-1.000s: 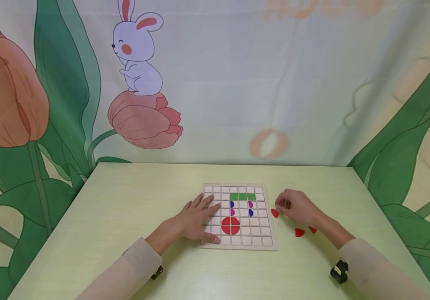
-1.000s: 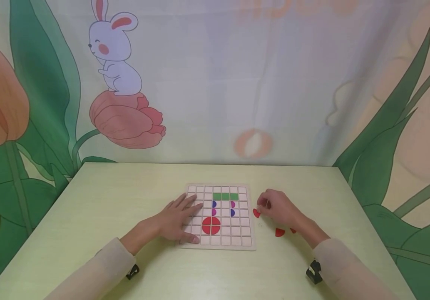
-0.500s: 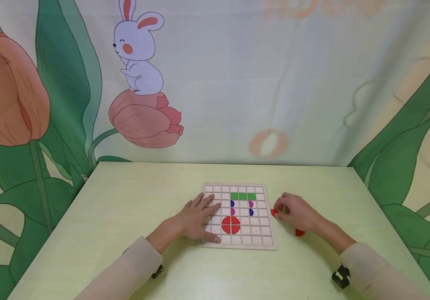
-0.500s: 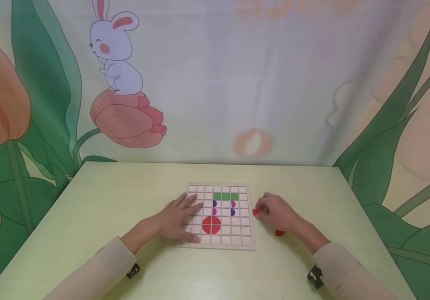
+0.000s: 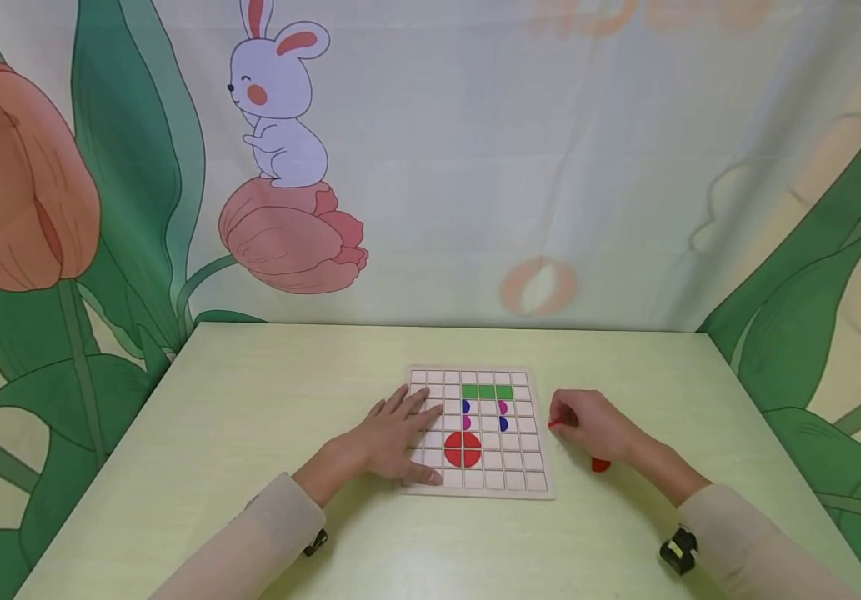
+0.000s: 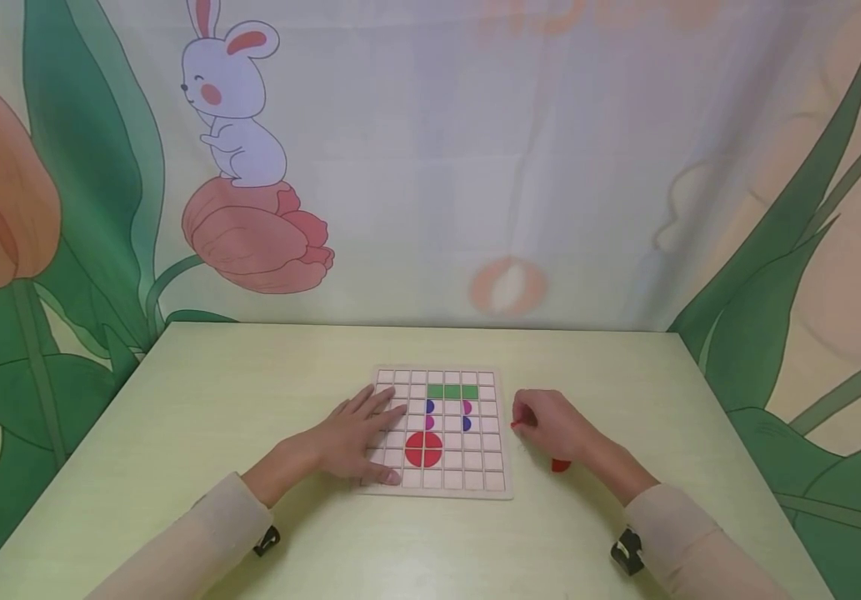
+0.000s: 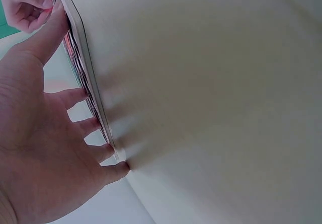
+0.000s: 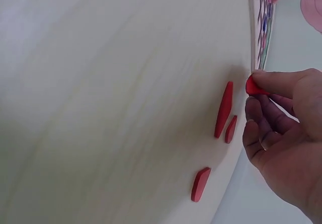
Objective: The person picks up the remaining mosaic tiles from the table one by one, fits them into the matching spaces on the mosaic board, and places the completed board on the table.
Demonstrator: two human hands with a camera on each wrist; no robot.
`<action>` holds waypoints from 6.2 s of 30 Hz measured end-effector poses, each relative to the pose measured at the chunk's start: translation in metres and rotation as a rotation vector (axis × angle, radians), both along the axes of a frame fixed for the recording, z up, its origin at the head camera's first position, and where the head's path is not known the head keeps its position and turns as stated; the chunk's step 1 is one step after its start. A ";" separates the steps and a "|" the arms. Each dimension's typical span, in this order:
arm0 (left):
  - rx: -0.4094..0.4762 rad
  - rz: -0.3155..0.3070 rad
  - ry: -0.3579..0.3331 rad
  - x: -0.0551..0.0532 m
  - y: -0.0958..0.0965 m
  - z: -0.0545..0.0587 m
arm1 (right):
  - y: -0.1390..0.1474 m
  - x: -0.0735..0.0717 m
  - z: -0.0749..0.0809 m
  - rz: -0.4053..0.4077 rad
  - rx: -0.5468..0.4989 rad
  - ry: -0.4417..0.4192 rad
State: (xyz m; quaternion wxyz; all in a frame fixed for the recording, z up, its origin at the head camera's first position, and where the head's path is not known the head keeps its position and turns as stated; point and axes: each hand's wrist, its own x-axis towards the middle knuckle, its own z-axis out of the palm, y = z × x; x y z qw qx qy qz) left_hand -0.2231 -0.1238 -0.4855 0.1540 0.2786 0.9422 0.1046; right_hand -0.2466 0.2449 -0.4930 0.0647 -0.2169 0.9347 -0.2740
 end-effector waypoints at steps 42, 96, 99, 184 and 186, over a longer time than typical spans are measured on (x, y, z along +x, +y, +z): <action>-0.009 -0.007 0.001 -0.003 0.001 -0.006 | -0.072 0.003 -0.002 0.142 -0.154 -0.070; -0.014 0.000 0.010 0.001 -0.002 -0.005 | 0.060 0.022 0.004 -0.068 -0.052 0.013; -0.018 -0.004 0.008 0.001 -0.002 -0.004 | 0.058 0.024 0.002 -0.050 -0.029 0.028; -0.032 -0.005 0.008 0.002 0.000 -0.008 | 0.041 0.069 0.003 0.227 0.020 0.049; -0.029 -0.005 0.004 0.003 -0.001 -0.007 | 0.040 0.069 0.002 0.230 0.016 0.056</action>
